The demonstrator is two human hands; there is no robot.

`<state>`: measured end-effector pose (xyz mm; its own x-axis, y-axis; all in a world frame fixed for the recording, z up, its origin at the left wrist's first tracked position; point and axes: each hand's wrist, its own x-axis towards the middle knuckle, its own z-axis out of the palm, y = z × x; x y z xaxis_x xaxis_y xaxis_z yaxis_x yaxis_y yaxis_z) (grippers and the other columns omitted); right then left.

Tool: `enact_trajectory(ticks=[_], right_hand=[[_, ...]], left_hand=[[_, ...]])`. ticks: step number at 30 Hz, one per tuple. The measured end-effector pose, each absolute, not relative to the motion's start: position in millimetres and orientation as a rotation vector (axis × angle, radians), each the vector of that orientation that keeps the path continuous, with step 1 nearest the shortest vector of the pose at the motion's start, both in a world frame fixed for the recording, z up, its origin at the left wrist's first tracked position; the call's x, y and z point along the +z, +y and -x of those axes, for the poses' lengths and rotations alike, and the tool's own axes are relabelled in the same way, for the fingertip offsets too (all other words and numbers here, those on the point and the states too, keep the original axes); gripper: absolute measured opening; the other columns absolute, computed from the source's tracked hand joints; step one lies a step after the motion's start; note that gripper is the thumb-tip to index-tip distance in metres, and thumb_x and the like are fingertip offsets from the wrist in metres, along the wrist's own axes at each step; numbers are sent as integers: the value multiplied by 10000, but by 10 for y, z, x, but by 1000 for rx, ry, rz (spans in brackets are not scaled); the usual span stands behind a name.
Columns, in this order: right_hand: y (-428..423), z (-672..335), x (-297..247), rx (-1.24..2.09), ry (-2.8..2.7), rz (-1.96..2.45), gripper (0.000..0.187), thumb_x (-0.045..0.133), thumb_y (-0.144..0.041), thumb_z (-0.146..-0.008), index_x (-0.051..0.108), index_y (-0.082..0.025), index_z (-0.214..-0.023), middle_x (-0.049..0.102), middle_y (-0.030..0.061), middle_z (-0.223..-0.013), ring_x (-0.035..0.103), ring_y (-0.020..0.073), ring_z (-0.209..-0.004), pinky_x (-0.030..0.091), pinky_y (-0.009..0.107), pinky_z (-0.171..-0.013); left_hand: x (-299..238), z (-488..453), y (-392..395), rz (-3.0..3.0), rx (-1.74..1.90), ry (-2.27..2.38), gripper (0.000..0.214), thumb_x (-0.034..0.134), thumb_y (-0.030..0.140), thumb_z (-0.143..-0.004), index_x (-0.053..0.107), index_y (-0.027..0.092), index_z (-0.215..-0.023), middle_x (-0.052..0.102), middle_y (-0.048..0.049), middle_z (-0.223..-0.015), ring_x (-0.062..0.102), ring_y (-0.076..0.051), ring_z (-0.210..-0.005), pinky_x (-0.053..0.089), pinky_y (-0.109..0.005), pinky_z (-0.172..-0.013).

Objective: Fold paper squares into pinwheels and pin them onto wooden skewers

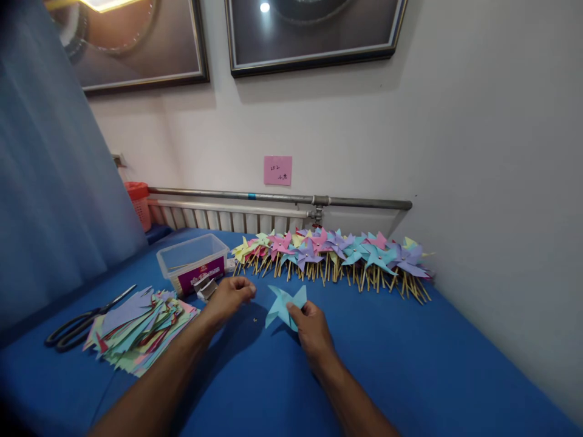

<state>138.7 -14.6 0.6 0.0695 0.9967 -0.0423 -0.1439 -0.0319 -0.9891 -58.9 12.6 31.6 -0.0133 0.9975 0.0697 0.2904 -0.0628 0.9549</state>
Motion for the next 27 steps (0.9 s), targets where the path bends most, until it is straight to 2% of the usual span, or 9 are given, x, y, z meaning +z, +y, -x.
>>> enact_trajectory(ticks=[3, 6, 8, 17, 27], right_hand=[[-107, -1425, -10, 1206, -1008, 1198, 360, 748, -479, -654, 714, -158, -815, 699, 11, -661, 586, 178, -579, 440, 273, -559], [-83, -1448, -29, 1181, -1010, 1216, 355, 746, -478, -656, 707, -156, -799, 697, 13, -665, 586, 177, -591, 446, 279, -580], [-78, -1453, -40, 1187, -1015, 1214, 361, 744, -479, -662, 707, -155, -818, 701, 16, -680, 591, 181, -605, 450, 283, -592], [-46, -1444, -87, 1210, -1021, 1202, 398, 747, -499, -631, 708, -148, -816, 697, 25, -657, 594, 191, -589, 440, 289, -573], [-78, -1422, -63, 1249, -1011, 1170, 363, 733, -476, -655, 715, -164, -841, 684, 13, -607, 605, 199, -582, 436, 286, -552]], left_hand=[[368, 807, 158, -1920, 840, 1708, 119, 587, 215, -746, 694, 173, -715, 661, -18, -669, 560, -146, -651, 330, -248, -603], [345, 843, 119, -2158, 502, 1630, 189, 575, 133, -707, 742, 203, -761, 715, -16, -716, 591, -150, -669, 337, -245, -607], [309, 792, 80, -2248, 398, 1543, 222, 584, 120, -688, 756, 224, -781, 742, -20, -765, 620, -167, -712, 357, -249, -628], [252, 635, 28, -2419, 263, 1558, 208, 594, 180, -761, 762, 230, -872, 755, -76, -941, 663, -241, -900, 422, -293, -753], [253, 620, 27, -2488, 161, 1642, 253, 546, 174, -786, 756, 209, -923, 737, -111, -988, 666, -271, -946, 451, -323, -798]])
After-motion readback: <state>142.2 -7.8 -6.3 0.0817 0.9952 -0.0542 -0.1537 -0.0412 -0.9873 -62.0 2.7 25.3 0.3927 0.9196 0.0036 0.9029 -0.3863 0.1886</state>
